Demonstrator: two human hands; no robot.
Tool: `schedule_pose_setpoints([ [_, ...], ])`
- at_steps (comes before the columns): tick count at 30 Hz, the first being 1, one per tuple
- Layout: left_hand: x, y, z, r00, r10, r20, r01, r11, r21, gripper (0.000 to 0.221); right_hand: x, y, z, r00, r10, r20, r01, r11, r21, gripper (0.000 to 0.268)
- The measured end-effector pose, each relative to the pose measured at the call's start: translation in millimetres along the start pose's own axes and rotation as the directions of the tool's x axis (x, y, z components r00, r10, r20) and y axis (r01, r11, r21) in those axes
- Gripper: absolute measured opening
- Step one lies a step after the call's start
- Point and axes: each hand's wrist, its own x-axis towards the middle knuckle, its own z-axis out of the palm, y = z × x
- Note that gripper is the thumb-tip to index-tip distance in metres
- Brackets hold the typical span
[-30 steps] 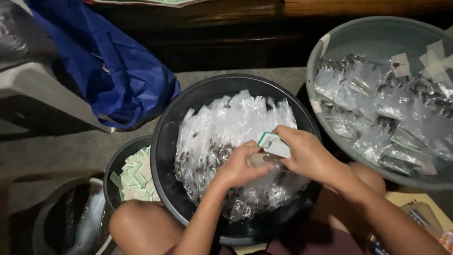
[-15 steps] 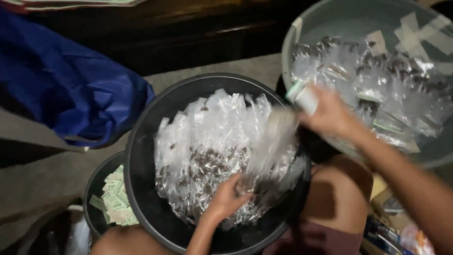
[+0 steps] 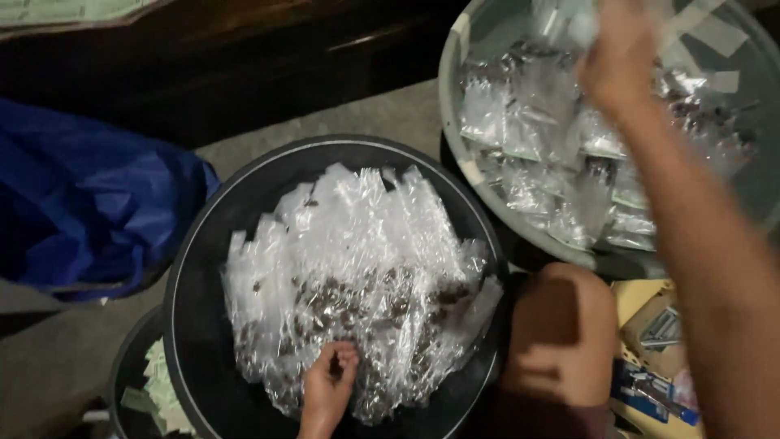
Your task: The person seals small plastic bags containing dark materials by hand using a green and white sealer, placing the sealed bags into a large plastic bin.
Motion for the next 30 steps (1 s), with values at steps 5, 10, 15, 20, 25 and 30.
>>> schedule_pose_setpoints([
  [5,6.4,-21.0,-1.7,1.0,0.018,0.003,-0.018,0.998,0.055,0.02,-107.1,-98.9,5.5,0.971,-0.003,0.239,-0.062,0.962,0.266,0.033],
  [10,7.8,-8.3,2.1,0.995,-0.098,-0.018,0.099,0.982,0.163,0.016,-139.0,-144.4,-1.2,0.961,-0.272,0.045,0.225,0.869,0.44,0.026],
  [15,7.0,-17.7,-1.8,0.999,0.008,-0.046,0.005,0.963,0.269,0.016,-138.3,-137.9,-17.2,0.913,-0.199,0.356,0.033,0.907,0.421,0.03],
  [20,19.1,-44.3,-19.6,0.995,0.101,0.018,-0.102,0.971,0.218,0.016,-171.0,-87.9,-52.2,0.961,-0.064,0.27,-0.108,0.81,0.576,0.051],
  [25,3.4,1.1,-17.1,0.977,0.21,0.04,-0.212,0.926,0.312,0.018,-232.2,17.4,-144.1,0.964,0.139,0.229,-0.259,0.704,0.662,0.035],
  [30,3.9,3.8,-11.8,0.989,0.138,0.061,-0.148,0.968,0.202,0.023,-304.1,73.5,-233.2,0.708,0.609,0.357,-0.704,0.573,0.419,0.054],
])
